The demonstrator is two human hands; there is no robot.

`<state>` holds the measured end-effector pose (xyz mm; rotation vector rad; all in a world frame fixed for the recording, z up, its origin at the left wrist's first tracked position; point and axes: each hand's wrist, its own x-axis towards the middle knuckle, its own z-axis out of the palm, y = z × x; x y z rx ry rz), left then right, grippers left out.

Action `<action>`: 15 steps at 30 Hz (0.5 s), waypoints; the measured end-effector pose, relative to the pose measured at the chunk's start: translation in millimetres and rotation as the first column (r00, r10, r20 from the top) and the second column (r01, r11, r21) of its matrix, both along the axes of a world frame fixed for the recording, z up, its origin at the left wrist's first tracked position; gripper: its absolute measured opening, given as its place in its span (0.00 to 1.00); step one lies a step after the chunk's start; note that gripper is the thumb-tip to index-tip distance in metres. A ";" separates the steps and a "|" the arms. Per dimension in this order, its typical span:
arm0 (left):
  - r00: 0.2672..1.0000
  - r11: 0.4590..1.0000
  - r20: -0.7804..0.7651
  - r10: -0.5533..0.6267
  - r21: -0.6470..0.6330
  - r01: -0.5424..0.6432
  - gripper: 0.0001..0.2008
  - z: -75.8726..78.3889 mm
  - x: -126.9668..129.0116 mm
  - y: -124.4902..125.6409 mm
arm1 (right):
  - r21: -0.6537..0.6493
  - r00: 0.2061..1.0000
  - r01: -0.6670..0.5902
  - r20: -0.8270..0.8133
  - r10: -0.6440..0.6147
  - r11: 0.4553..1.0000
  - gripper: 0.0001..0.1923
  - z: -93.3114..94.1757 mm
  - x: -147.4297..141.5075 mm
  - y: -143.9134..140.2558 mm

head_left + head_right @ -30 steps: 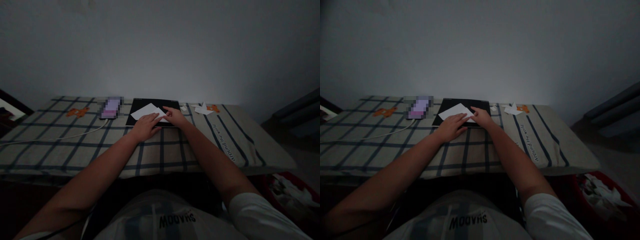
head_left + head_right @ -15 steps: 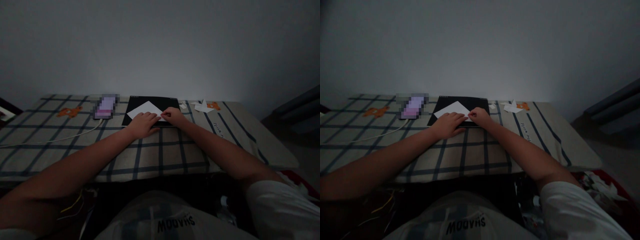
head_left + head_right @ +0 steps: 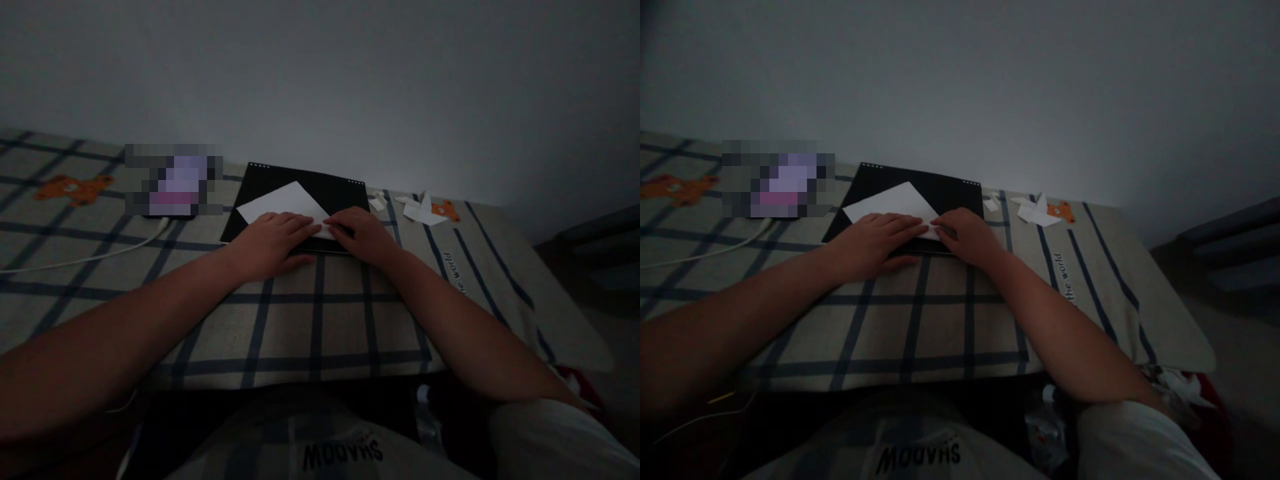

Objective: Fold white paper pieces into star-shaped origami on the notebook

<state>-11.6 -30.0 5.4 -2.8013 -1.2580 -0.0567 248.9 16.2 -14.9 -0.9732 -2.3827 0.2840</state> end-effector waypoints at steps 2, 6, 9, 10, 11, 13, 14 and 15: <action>1.000 1.000 0.011 -0.004 -0.021 0.004 0.33 1.5 -2.0 2.2 | 0.016 1.000 -0.017 0.025 0.016 1.000 0.14 1.8 1.5 -0.4; 0.998 0.998 0.053 -0.022 -0.059 0.025 0.32 4.0 -6.6 6.3 | 0.023 0.998 -0.016 0.065 0.014 1.000 0.15 3.8 2.5 -1.3; 0.995 0.996 0.082 -0.048 -0.074 0.055 0.32 3.9 -9.9 9.4 | 0.021 0.997 -0.025 0.073 0.023 0.999 0.16 4.1 1.7 -2.7; 0.994 0.995 0.089 -0.055 -0.076 0.062 0.32 3.6 -10.8 10.5 | 0.023 0.997 -0.036 0.068 0.034 0.999 0.16 4.2 1.3 -3.1; 0.994 0.995 0.094 -0.061 -0.077 0.068 0.32 3.3 -11.5 11.5 | 0.025 0.997 -0.050 0.063 0.048 0.998 0.16 4.4 0.9 -3.5; 0.993 0.994 0.101 -0.068 -0.075 0.076 0.33 2.8 -12.9 13.3 | 0.028 0.995 -0.080 0.054 0.079 0.996 0.17 4.9 0.4 -4.0; 0.992 0.994 0.103 -0.070 -0.074 0.078 0.33 2.6 -13.5 14.0 | 0.028 0.995 -0.092 0.051 0.090 0.995 0.17 5.2 0.3 -4.2; 0.992 0.994 0.106 -0.071 -0.074 0.079 0.33 2.4 -14.0 14.4 | 0.026 0.994 -0.098 0.048 0.097 0.995 0.17 5.4 0.3 -4.2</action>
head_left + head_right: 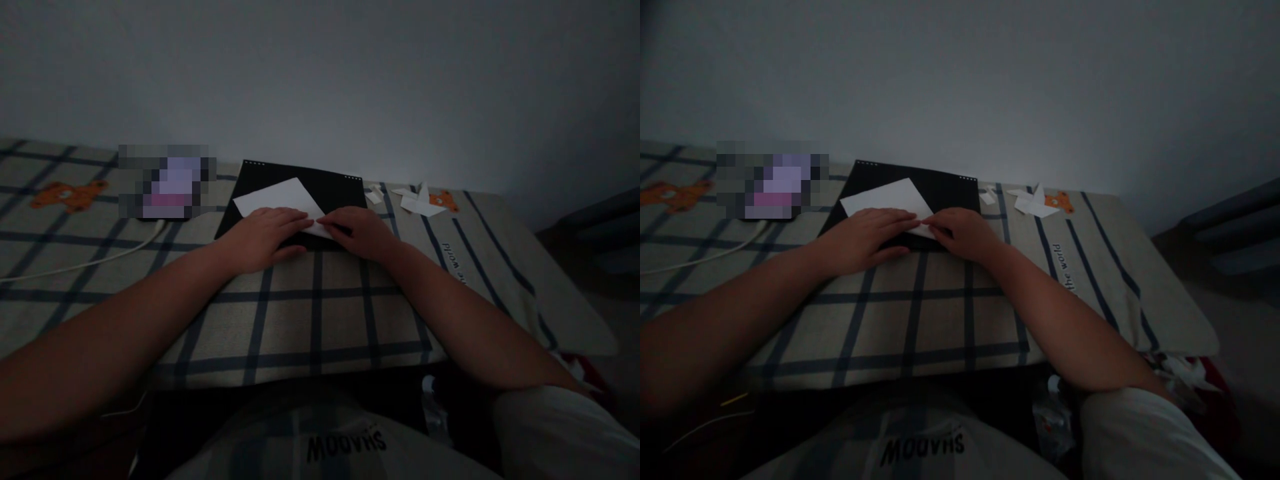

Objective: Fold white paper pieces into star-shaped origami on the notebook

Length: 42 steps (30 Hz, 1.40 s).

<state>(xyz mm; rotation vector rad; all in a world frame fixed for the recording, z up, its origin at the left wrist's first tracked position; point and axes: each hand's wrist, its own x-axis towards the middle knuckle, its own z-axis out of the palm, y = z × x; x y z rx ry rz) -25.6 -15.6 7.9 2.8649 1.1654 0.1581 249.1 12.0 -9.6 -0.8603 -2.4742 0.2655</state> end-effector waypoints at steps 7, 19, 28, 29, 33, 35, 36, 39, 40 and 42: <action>0.998 0.999 0.057 -0.037 0.009 0.037 0.32 -0.8 -2.8 0.7 | -0.001 0.998 -0.028 -0.061 0.028 1.000 0.17 -1.2 1.2 -0.1; 0.991 0.997 0.118 -0.065 -0.021 0.068 0.29 1.3 -3.4 3.5 | -0.030 0.981 0.106 -0.159 -0.109 0.994 0.15 -10.1 4.2 15.8; 0.997 1.000 0.079 -0.019 -0.017 0.021 0.30 0.0 -2.7 0.9 | -0.055 0.998 0.057 0.000 -0.057 0.997 0.16 -11.2 5.8 16.5; 0.997 1.000 0.076 -0.019 -0.020 0.020 0.31 -0.4 -3.0 0.8 | -0.058 0.999 0.052 0.000 -0.052 0.997 0.16 -10.9 6.2 16.5; 0.998 1.000 0.063 -0.014 -0.018 0.016 0.31 -0.4 -3.1 0.8 | -0.062 0.999 0.035 0.009 -0.034 0.997 0.16 -10.9 7.5 17.5; 0.998 1.000 0.055 -0.010 -0.023 0.011 0.31 0.4 -2.7 0.5 | -0.062 0.999 0.031 0.014 -0.030 0.998 0.16 -11.1 7.8 17.5; 0.999 1.000 0.050 -0.008 -0.024 0.009 0.31 0.8 -2.5 0.3 | -0.059 0.999 0.029 0.017 -0.028 0.998 0.16 -11.1 7.8 17.2; 0.999 1.000 0.037 -0.009 -0.018 0.009 0.31 0.9 -2.1 -0.3 | -0.038 0.999 0.024 0.034 -0.022 0.999 0.17 -11.1 7.6 16.2; 0.999 1.000 0.035 -0.010 -0.013 0.010 0.31 0.5 -2.1 -0.4 | -0.030 0.999 0.022 0.040 -0.020 0.999 0.17 -11.1 7.5 16.0; 1.000 1.000 0.028 -0.008 -0.009 0.008 0.32 -0.3 -2.0 -0.7 | -0.020 0.999 0.018 0.043 -0.018 1.000 0.17 -11.3 7.4 15.9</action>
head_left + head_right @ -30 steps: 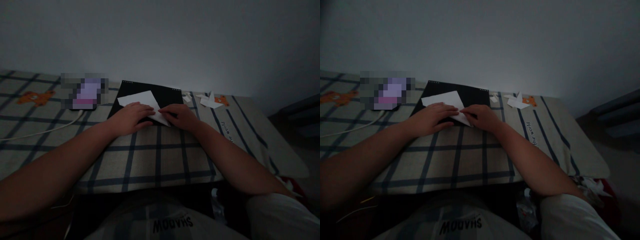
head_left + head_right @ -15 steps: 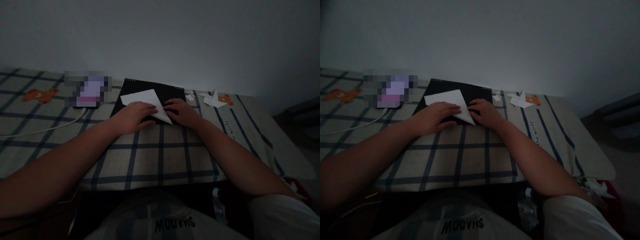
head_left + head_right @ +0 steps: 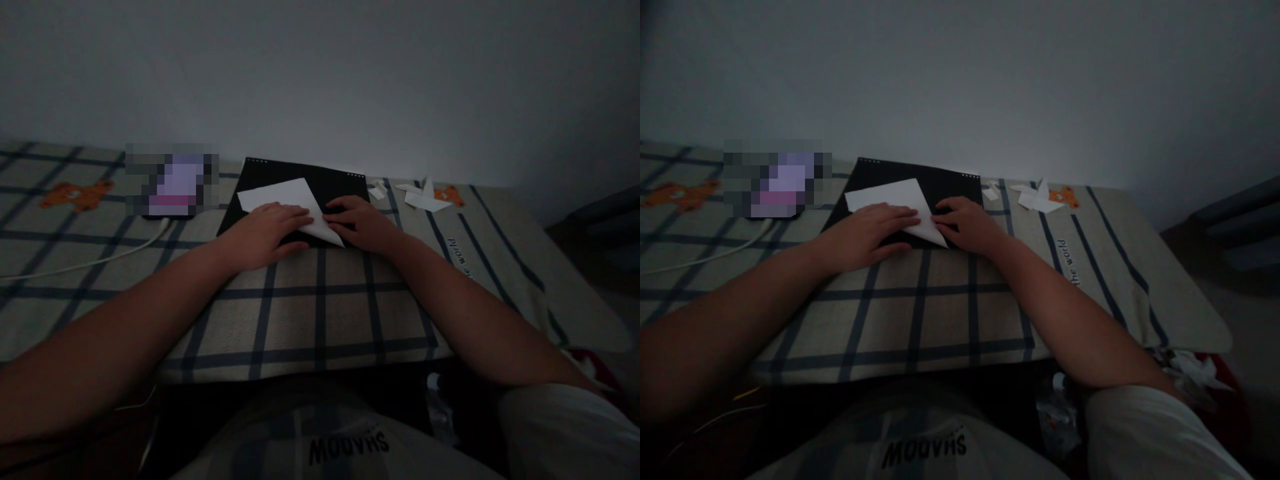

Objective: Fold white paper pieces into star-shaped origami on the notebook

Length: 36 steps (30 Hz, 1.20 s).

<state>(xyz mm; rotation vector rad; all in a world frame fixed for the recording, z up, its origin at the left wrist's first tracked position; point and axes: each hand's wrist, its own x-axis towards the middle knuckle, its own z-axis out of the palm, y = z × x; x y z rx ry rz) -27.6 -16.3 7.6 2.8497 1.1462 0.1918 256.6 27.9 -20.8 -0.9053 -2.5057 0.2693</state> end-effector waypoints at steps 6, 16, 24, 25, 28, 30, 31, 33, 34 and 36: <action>1.000 1.000 -0.016 0.016 -0.014 -0.017 0.33 -0.1 0.2 -1.0 | 0.000 1.000 -0.004 0.007 0.004 1.000 0.17 0.1 -0.4 0.5; 1.000 1.000 -0.009 0.015 -0.005 -0.015 0.34 -4.1 -1.3 0.6 | -0.045 1.000 0.024 -0.001 -0.024 0.999 0.17 3.6 -3.2 0.2; 1.000 1.000 -0.013 0.014 0.003 -0.014 0.34 -6.7 -1.5 1.2 | -0.071 0.998 0.012 -0.057 -0.016 0.997 0.17 3.9 -2.2 2.7; 1.000 1.000 -0.013 0.015 0.004 -0.015 0.34 -7.0 -1.6 1.3 | -0.082 0.997 0.009 -0.073 -0.015 0.997 0.16 3.3 -1.5 4.4; 1.000 1.000 -0.013 0.011 0.009 -0.011 0.35 -6.4 -1.5 1.0 | -0.118 0.993 -0.006 -0.117 -0.008 0.993 0.15 1.5 0.9 10.5; 1.000 1.000 -0.017 0.006 0.015 -0.006 0.35 -5.0 -1.3 0.2 | -0.127 0.992 -0.020 -0.124 0.004 0.992 0.14 0.2 2.1 13.7; 1.000 1.000 -0.023 0.003 0.019 -0.002 0.36 -4.2 -1.1 -0.2 | -0.125 0.993 -0.026 -0.120 0.011 0.992 0.13 -0.4 2.5 14.7; 0.999 1.000 -0.045 -0.004 0.027 0.006 0.35 -3.0 -0.9 -0.9 | -0.111 0.994 -0.034 -0.103 0.022 0.993 0.12 -1.4 2.8 15.3; 0.998 1.000 -0.059 -0.007 0.029 0.009 0.35 -2.7 -0.8 -1.1 | -0.102 0.995 -0.036 -0.095 0.026 0.994 0.12 -1.7 2.8 15.0; 0.997 0.999 -0.077 -0.011 0.035 0.014 0.34 -3.0 -0.7 -1.2 | -0.090 0.996 -0.034 -0.084 0.027 0.995 0.12 -2.3 2.5 13.9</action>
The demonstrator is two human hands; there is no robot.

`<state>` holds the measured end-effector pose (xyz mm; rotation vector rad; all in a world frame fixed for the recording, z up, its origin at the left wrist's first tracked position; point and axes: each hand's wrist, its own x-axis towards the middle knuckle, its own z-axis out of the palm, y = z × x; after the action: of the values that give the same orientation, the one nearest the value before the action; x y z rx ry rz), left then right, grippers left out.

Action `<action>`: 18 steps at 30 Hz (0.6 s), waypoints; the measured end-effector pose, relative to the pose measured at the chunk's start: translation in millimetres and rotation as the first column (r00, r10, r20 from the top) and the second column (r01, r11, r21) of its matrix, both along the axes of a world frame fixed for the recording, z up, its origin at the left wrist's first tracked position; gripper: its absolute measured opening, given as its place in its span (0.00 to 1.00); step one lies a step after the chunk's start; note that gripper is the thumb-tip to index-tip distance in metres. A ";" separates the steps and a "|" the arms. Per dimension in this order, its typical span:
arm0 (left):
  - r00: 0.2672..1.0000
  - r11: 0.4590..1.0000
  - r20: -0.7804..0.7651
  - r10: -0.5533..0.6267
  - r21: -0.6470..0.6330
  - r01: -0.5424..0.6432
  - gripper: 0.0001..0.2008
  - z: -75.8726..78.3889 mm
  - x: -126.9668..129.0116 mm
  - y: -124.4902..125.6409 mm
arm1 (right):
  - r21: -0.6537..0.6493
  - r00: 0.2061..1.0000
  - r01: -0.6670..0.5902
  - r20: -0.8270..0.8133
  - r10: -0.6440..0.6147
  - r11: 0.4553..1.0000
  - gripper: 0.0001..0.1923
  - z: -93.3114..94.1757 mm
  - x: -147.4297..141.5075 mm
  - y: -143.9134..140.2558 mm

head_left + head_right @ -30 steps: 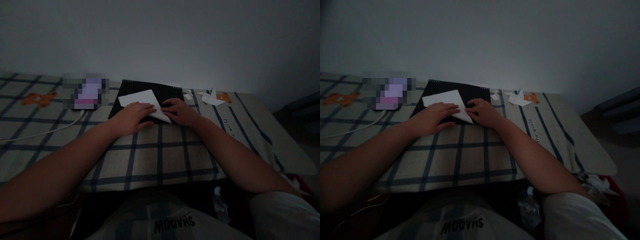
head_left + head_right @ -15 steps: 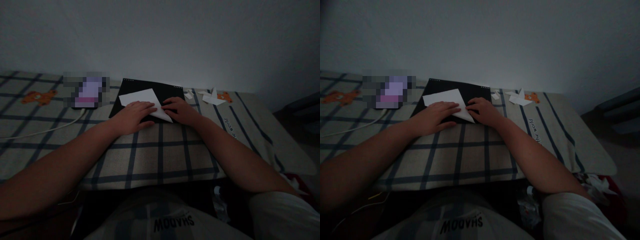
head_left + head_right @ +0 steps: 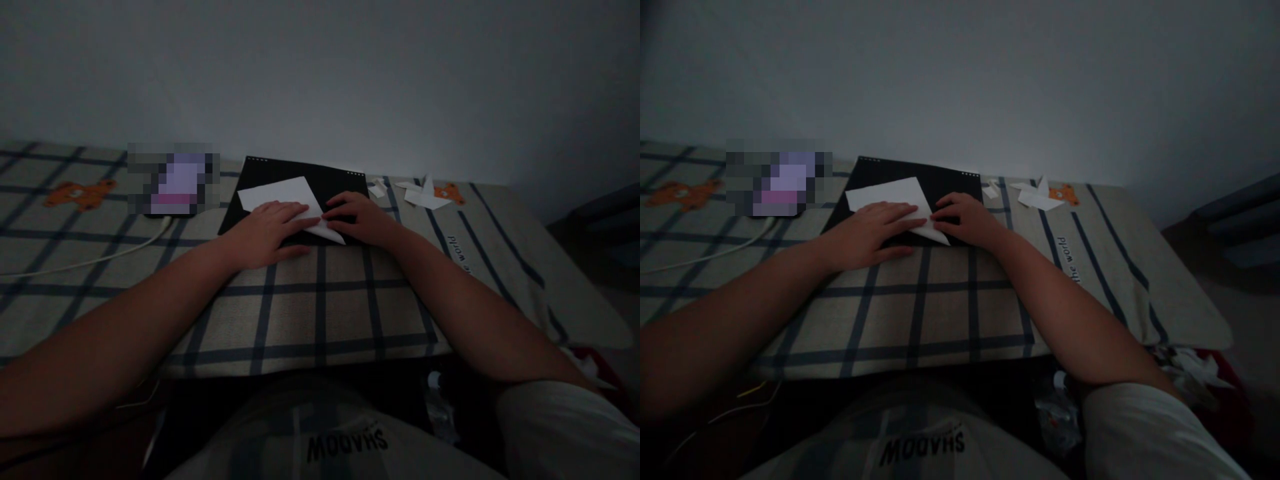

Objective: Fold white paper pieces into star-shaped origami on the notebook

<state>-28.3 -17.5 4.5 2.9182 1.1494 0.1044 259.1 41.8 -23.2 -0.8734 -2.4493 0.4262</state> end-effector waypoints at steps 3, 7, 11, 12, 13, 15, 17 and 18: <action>1.000 1.000 -0.004 -0.004 0.000 0.004 0.33 -1.9 0.2 0.2 | 0.004 1.000 0.008 -0.002 -0.008 1.000 0.12 -0.8 -0.6 -1.0; 1.000 1.000 0.003 0.002 -0.005 -0.002 0.33 -3.7 0.6 -0.1 | -0.004 1.000 0.000 -0.017 0.000 1.000 0.14 -0.6 -0.9 -0.5; 1.000 1.000 0.009 0.001 -0.001 -0.001 0.33 -4.4 0.8 -0.2 | -0.011 1.000 0.013 -0.005 -0.013 1.000 0.16 0.9 -0.9 -0.4; 1.000 1.000 0.013 0.000 0.001 0.000 0.34 -4.8 0.7 0.0 | -0.010 1.000 0.015 0.000 -0.015 1.000 0.15 1.2 -0.9 -0.5; 1.000 1.000 0.018 -0.003 0.004 0.003 0.34 -5.3 0.7 0.3 | -0.009 1.000 0.015 0.006 -0.015 1.000 0.15 1.3 -0.9 -0.6; 1.000 1.000 0.028 -0.009 0.010 0.009 0.34 -6.5 0.4 1.0 | -0.007 1.000 0.012 0.010 -0.012 1.000 0.14 1.0 -1.1 -0.7; 0.999 1.000 0.031 -0.011 0.012 0.010 0.34 -7.3 0.2 1.5 | -0.007 1.000 0.010 0.005 -0.010 1.000 0.14 0.2 -1.5 -0.6; 1.000 1.000 0.028 -0.008 0.012 0.007 0.34 -7.4 0.1 1.7 | -0.007 1.000 0.010 0.002 -0.010 1.000 0.14 -0.2 -1.6 -0.5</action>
<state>-28.2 -15.9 -2.8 2.9209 1.1374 0.1525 257.4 41.3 -23.4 -0.8894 -2.4460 0.4309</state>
